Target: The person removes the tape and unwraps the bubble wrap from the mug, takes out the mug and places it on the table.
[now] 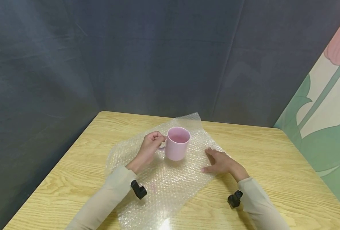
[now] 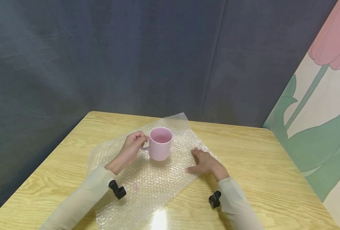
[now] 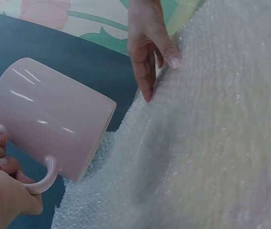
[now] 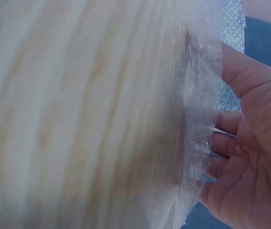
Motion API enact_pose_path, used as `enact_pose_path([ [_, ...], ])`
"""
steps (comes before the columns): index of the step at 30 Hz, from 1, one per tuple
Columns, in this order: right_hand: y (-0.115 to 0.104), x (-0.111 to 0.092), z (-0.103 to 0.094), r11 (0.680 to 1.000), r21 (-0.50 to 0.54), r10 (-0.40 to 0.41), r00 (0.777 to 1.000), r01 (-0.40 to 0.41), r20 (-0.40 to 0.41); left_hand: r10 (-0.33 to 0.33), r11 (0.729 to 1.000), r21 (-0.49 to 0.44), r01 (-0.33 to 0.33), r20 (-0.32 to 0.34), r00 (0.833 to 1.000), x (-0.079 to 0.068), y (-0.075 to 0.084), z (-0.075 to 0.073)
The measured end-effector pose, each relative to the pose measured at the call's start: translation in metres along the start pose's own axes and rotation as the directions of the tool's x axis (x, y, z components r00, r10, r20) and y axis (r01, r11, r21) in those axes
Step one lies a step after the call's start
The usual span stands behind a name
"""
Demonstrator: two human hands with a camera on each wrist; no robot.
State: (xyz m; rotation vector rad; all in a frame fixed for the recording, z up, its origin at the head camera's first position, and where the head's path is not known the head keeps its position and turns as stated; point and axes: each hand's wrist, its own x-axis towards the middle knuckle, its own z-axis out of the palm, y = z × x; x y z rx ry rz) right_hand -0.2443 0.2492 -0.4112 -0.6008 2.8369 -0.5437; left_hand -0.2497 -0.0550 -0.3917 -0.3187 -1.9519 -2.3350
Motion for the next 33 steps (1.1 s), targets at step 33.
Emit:
enact_pose_path([
  [33, 0.001, -0.001, 0.000, 0.999, 0.025, -0.019, 1.000, 0.020, -0.005, 0.052, 0.997, -0.052, -0.058, -0.102, 0.993, 0.007, 0.047, -0.027],
])
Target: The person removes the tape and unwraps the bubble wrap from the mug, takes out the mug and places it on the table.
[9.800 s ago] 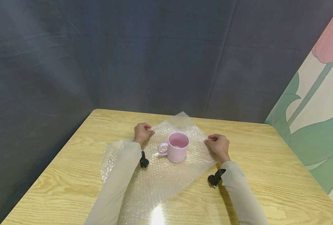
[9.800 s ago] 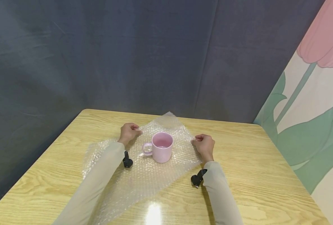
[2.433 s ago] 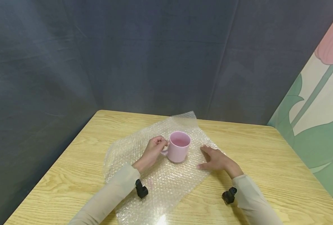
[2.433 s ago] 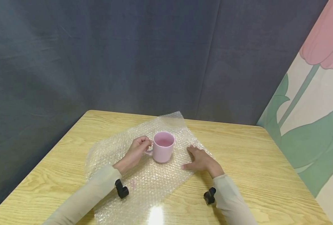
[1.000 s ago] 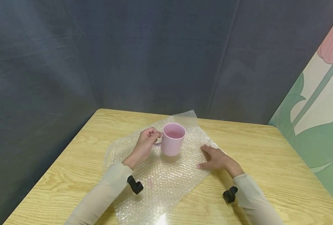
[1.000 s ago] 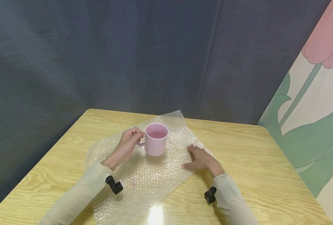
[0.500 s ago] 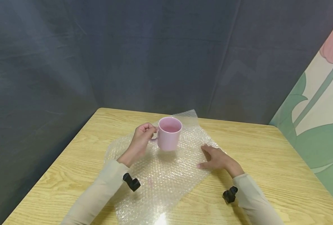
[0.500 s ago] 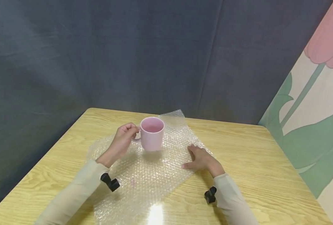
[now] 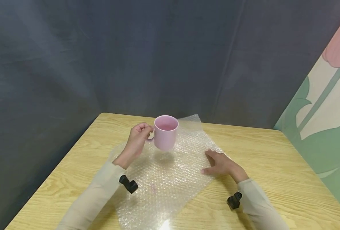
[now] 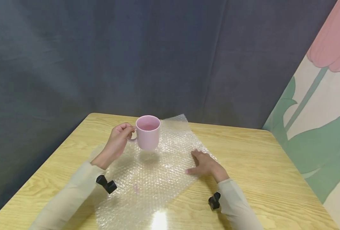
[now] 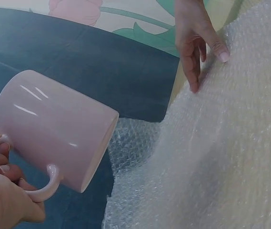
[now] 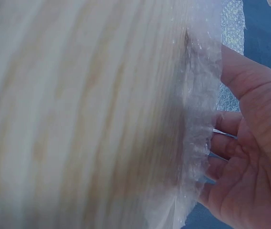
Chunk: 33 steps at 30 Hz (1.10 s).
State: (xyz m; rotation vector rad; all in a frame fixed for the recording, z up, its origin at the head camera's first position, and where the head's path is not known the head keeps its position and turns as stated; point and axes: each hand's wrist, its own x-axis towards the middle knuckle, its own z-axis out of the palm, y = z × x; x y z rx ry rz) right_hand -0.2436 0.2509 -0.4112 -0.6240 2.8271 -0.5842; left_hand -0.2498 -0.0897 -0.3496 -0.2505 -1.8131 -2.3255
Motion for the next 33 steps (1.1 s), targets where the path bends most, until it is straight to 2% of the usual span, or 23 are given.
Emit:
enact_pose_path([
  [10, 0.000, 0.003, 0.000, 1.000, -0.024, 0.012, 1.000, -0.012, -0.001, 0.055, 0.998, 0.019, -0.054, -0.023, 0.998, 0.006, 0.011, -0.012],
  [18, 0.000, 0.001, 0.001, 0.999, -0.025, 0.022, 1.000, -0.022, 0.005, 0.062, 0.998, 0.010, -0.061, -0.100, 0.993, 0.009, 0.009, -0.019],
  [24, -0.003, 0.001, 0.000, 1.000, -0.017, 0.008, 1.000, -0.008, -0.002, 0.096, 0.995, 0.021, -0.094, -0.110, 0.989, 0.011, 0.012, -0.026],
  [33, -0.002, 0.001, -0.001, 0.999, -0.009, 0.031, 0.999, -0.031, 0.006, 0.092, 0.996, 0.013, -0.091, -0.167, 0.982, 0.014, 0.018, -0.034],
])
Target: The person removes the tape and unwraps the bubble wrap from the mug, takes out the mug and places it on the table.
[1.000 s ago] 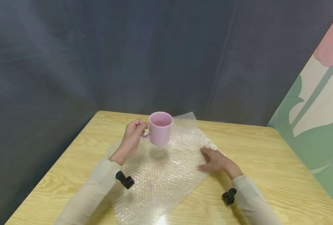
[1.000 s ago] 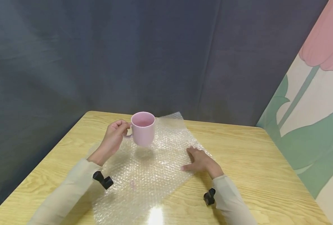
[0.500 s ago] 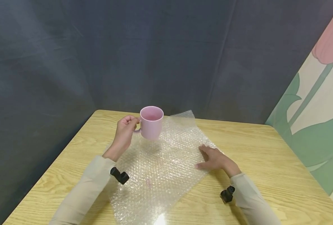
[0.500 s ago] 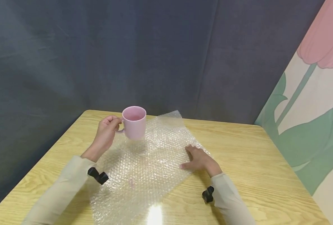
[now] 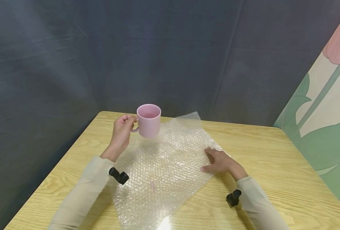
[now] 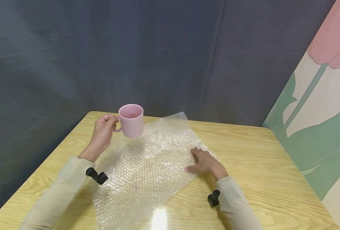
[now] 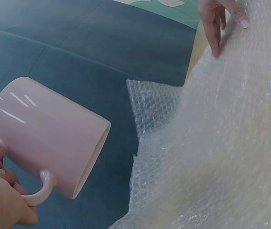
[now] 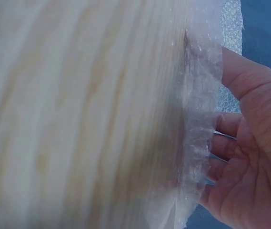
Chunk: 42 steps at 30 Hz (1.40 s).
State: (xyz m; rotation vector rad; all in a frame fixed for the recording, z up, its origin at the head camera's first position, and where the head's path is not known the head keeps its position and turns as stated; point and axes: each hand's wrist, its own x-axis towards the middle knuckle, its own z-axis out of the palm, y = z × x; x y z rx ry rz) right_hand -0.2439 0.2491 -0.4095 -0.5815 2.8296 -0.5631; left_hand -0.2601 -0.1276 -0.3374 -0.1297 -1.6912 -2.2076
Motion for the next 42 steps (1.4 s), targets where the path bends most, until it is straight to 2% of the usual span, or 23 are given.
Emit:
enact_pose_path([
  [6, 0.001, 0.000, 0.001, 1.000, -0.007, -0.009, 1.000, 0.009, -0.002, 0.012, 1.000, 0.006, -0.011, -0.037, 0.999, 0.001, 0.004, -0.008],
  [14, 0.001, -0.001, 0.001, 0.999, -0.002, -0.035, 0.999, 0.035, -0.010, 0.046, 0.998, -0.046, -0.050, -0.090, 0.995, 0.006, 0.009, -0.019],
  [22, 0.001, 0.000, 0.002, 0.999, 0.004, -0.033, 0.999, 0.033, -0.004, 0.042, 0.999, -0.021, -0.046, -0.150, 0.988, 0.010, 0.012, -0.033],
  [28, 0.002, 0.000, 0.002, 0.999, -0.003, -0.035, 0.999, 0.035, -0.007, 0.048, 0.999, -0.009, -0.051, -0.184, 0.982, 0.014, 0.011, -0.042],
  [37, 0.003, 0.001, 0.002, 1.000, -0.005, -0.027, 1.000, 0.027, -0.014, 0.066, 0.996, -0.052, -0.079, -0.223, 0.973, 0.019, 0.007, -0.050],
  [42, 0.003, 0.000, 0.002, 1.000, 0.000, -0.022, 1.000, 0.022, -0.019, 0.062, 0.997, -0.037, -0.073, -0.248, 0.967, 0.020, 0.005, -0.055],
])
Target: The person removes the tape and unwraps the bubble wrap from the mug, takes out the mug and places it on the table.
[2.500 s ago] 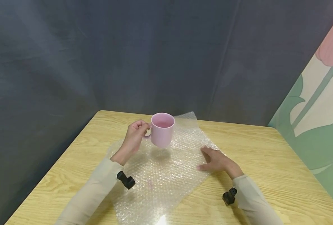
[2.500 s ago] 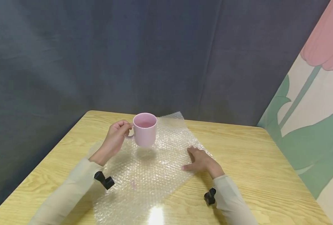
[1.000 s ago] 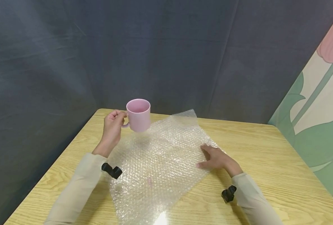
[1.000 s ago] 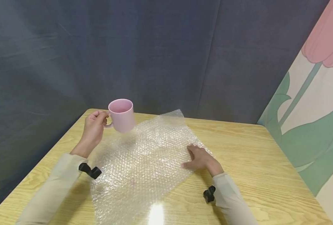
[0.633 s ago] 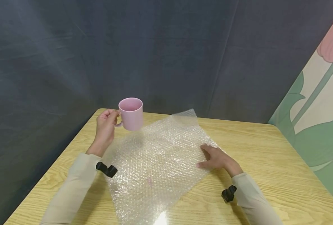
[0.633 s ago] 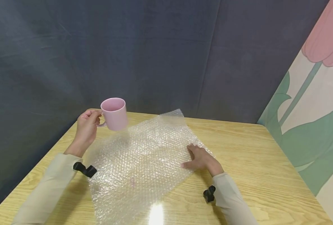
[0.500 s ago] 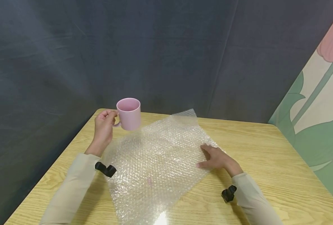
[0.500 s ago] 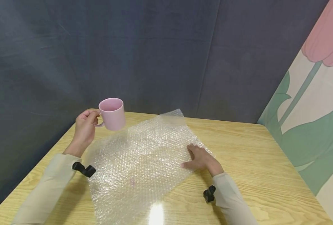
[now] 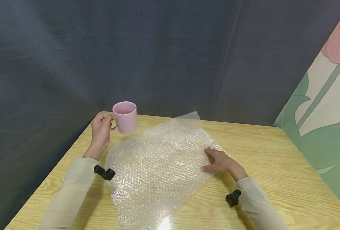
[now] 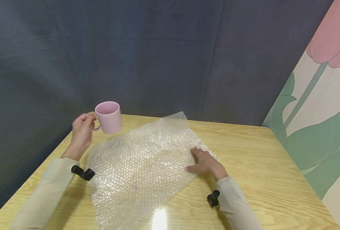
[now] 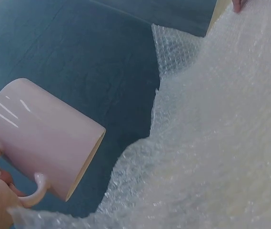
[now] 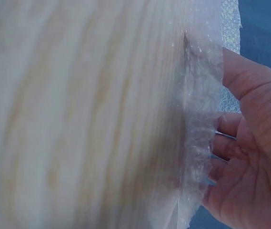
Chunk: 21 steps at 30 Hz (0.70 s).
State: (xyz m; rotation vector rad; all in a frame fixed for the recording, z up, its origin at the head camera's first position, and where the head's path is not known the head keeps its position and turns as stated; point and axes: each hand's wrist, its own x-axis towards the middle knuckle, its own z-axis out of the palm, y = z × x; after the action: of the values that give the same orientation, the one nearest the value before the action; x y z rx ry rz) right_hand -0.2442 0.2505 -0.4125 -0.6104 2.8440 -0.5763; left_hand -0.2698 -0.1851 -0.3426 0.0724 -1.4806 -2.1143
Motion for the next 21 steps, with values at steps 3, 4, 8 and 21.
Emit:
enact_pose_path([
  [3, 0.000, 0.000, 0.000, 1.000, 0.002, 0.001, 1.000, -0.001, -0.001, -0.001, 1.000, 0.010, 0.001, -0.015, 1.000, 0.001, -0.002, -0.003],
  [4, 0.000, 0.000, 0.001, 1.000, 0.003, 0.001, 1.000, -0.001, -0.002, 0.000, 1.000, 0.010, 0.000, -0.019, 1.000, 0.002, -0.003, -0.004],
  [8, 0.000, 0.000, 0.001, 1.000, 0.009, 0.000, 1.000, 0.000, -0.003, 0.010, 1.000, 0.013, -0.010, -0.033, 0.999, 0.005, -0.008, -0.007],
  [21, 0.001, -0.001, 0.003, 1.000, 0.012, -0.004, 1.000, 0.004, -0.018, -0.002, 1.000, 0.023, 0.004, -0.063, 0.998, 0.011, -0.024, -0.019],
])
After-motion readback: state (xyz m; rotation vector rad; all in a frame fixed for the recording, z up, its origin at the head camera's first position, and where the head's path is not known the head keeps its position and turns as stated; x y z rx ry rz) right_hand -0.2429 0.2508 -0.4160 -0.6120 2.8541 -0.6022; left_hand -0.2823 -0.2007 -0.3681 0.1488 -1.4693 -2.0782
